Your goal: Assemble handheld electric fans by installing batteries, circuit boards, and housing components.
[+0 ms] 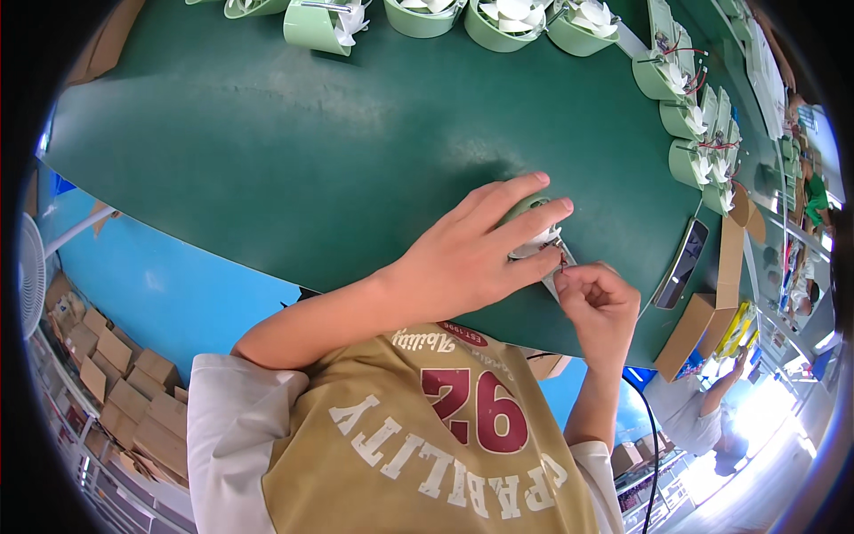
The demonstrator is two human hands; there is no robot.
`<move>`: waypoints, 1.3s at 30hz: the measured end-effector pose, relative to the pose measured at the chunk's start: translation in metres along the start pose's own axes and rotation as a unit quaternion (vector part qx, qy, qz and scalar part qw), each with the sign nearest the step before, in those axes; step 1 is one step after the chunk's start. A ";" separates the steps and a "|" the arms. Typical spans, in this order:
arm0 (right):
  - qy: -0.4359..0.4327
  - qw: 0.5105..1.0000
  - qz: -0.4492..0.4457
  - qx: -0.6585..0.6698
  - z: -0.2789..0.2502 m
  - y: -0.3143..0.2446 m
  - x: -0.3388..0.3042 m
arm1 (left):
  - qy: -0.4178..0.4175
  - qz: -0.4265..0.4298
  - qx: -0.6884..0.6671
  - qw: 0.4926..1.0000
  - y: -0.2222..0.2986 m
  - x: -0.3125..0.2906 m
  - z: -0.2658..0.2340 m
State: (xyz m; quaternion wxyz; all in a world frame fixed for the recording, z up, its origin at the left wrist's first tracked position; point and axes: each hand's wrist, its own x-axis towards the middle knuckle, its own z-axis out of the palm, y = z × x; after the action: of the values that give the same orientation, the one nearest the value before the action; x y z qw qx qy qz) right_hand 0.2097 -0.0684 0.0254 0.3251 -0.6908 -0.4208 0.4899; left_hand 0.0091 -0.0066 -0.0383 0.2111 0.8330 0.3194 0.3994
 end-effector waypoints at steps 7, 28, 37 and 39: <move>0.051 0.994 -0.061 -0.077 0.003 0.012 0.003 | -0.031 0.005 -0.042 0.999 -0.002 0.005 -0.001; 0.116 0.860 -0.376 -0.326 0.021 0.029 0.002 | -0.007 0.000 -0.040 0.999 0.002 0.003 0.002; 0.087 0.833 -0.381 -0.391 0.021 0.015 -0.006 | -0.013 0.008 -0.040 0.999 -0.001 0.002 0.002; 0.071 0.822 -0.348 -0.444 0.022 0.007 -0.011 | -0.016 0.013 -0.046 0.999 -0.001 0.003 0.002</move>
State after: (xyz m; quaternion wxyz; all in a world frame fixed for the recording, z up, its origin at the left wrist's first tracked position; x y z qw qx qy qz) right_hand 0.1886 -0.0810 0.0173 0.1607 -0.6004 -0.7815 0.0538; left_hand 0.0116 -0.0045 -0.0383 0.2486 0.8329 0.2862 0.4033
